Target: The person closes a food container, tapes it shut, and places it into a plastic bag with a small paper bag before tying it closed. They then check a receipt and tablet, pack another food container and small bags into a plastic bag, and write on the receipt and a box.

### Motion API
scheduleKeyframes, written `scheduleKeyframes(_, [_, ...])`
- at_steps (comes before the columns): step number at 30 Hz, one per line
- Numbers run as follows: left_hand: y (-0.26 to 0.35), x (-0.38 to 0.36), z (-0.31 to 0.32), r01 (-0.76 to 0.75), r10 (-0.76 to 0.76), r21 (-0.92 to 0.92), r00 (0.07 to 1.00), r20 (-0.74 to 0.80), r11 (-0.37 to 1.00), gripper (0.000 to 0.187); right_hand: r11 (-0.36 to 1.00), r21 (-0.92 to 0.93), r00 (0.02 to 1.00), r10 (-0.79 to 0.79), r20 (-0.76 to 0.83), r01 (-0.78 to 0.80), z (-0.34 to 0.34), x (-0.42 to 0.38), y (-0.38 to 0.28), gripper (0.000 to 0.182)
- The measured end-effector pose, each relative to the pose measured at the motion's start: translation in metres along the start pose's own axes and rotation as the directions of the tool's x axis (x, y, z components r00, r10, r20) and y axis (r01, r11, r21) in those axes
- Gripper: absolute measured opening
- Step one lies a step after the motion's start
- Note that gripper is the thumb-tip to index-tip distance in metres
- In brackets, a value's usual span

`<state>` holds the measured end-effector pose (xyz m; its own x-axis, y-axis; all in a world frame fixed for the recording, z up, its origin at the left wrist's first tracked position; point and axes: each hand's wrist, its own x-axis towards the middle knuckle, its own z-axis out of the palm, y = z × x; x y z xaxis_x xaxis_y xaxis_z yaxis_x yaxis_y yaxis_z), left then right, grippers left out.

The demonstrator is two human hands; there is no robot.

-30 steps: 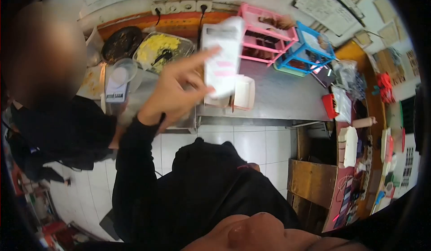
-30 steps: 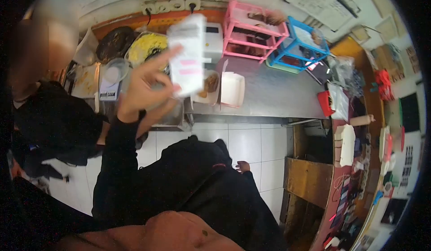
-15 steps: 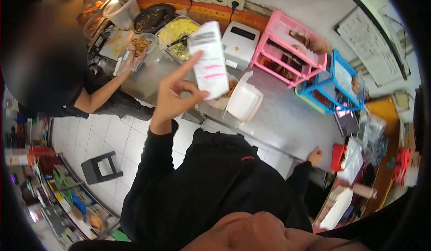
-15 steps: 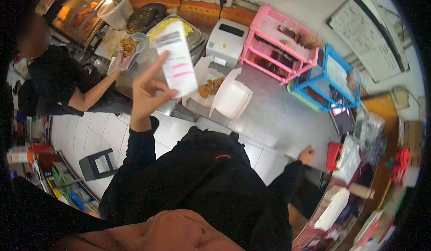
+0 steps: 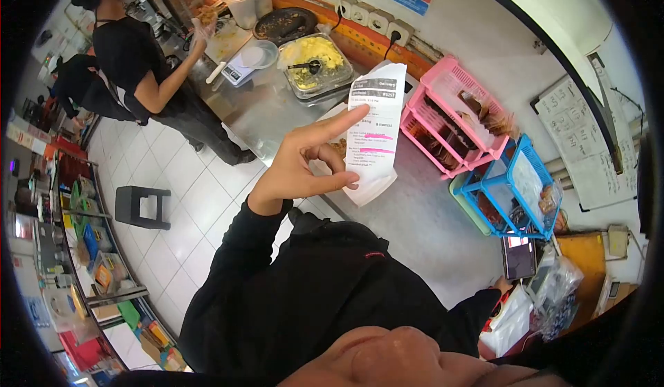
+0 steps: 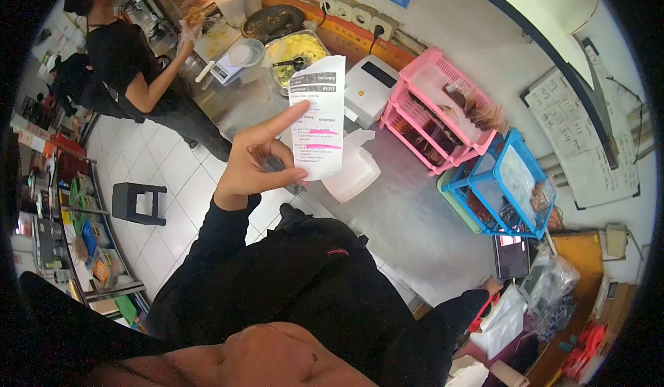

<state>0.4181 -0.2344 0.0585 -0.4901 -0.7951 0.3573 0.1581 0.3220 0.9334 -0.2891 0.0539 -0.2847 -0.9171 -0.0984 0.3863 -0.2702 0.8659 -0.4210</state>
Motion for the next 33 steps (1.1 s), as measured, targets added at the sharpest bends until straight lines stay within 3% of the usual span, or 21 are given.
scheduleKeyframes(7, [0.007, -0.001, 0.016, 0.026, -0.025, 0.016, 0.999, -0.021, 1.000, 0.076, 0.974, 0.205, 0.970, -0.139, 0.197, 0.098, 0.031, -0.008, 0.072, 0.049])
scheduleKeyframes(8, [0.007, -0.001, 0.018, 0.029, -0.028, 0.029, 0.999, -0.018, 0.999, 0.077, 0.997, -0.081, 0.984, 0.007, 0.178, 0.007, 0.023, -0.009, 0.066, 0.046])
scheduleKeyframes(9, [0.007, -0.001, 0.020, 0.030, -0.029, 0.045, 0.999, -0.017, 0.999, 0.077, 0.931, -0.353, 0.983, 0.140, 0.120, -0.089, 0.020, -0.010, 0.055, 0.042])
scheduleKeyframes(10, [0.008, -0.002, 0.021, 0.024, -0.023, 0.059, 0.999, -0.031, 0.998, 0.077, 0.938, -0.339, 0.983, 0.128, 0.130, -0.078, 0.049, 0.000, 0.070, 0.042])
scheduleKeyframes(11, [0.007, -0.003, 0.022, 0.081, -0.080, 0.058, 0.997, -0.006, 0.995, 0.077, 0.375, -0.652, 0.738, 0.492, -0.462, -0.659, 0.116, 0.024, 0.118, 0.078])
scheduleKeyframes(12, [0.004, -0.005, 0.022, 0.135, -0.136, 0.066, 0.991, 0.008, 0.989, 0.078, 0.410, -0.652, 0.757, 0.491, -0.431, -0.637, 0.092, 0.013, 0.068, 0.078])
scheduleKeyframes(13, [-0.010, -0.005, 0.022, 0.024, -0.025, 0.177, 1.000, 0.005, 0.984, 0.078, 0.488, -0.644, 0.799, 0.472, -0.373, -0.589, 0.084, -0.003, 0.001, 0.077])
scheduleKeyframes(16, [-0.020, -0.009, 0.027, 0.180, -0.172, 0.112, 0.982, -0.073, 0.977, 0.076, 0.708, -0.577, 0.910, 0.368, -0.193, -0.408, 0.121, -0.017, -0.112, 0.073])
scheduleKeyframes(17, [-0.025, -0.012, 0.026, 0.177, -0.161, 0.143, 0.981, -0.112, 0.974, 0.076, 0.764, -0.544, 0.935, 0.328, -0.137, -0.348, 0.131, -0.026, -0.141, 0.071])
scheduleKeyframes(18, [-0.029, -0.016, 0.026, 0.180, -0.172, 0.062, 0.978, -0.114, 0.982, 0.077, 0.808, -0.511, 0.953, 0.290, -0.087, -0.293, 0.141, -0.034, -0.159, 0.070])
scheduleKeyframes(19, [-0.029, -0.020, 0.023, 0.181, -0.182, -0.024, 0.977, -0.107, 0.983, 0.078, 0.844, -0.478, 0.966, 0.255, -0.043, -0.244, 0.147, -0.043, -0.172, 0.069])
scheduleKeyframes(22, [-0.017, -0.031, 0.016, 0.238, -0.229, 0.027, 0.957, -0.180, 0.971, 0.079, 0.921, -0.371, 0.989, 0.146, 0.034, -0.124, 0.151, -0.041, -0.190, 0.065])
scheduleKeyframes(25, [-0.025, -0.043, -0.001, 0.187, -0.173, 0.025, 0.943, -0.284, 0.982, 0.078, 0.972, -0.233, 0.998, 0.033, 0.052, -0.020, 0.140, -0.020, -0.222, 0.061])
scheduleKeyframes(31, [-0.025, -0.053, -0.020, 0.163, -0.143, 0.001, 0.866, -0.478, 0.987, 0.079, 0.984, -0.009, 0.983, -0.179, 0.043, 0.180, 0.133, 0.006, -0.229, 0.053])
scheduleKeyframes(33, [-0.027, -0.053, -0.023, 0.180, -0.152, 0.014, 0.869, -0.470, 0.984, 0.078, 0.968, 0.035, 0.967, -0.251, 0.033, 0.250, 0.124, 0.014, -0.212, 0.051])
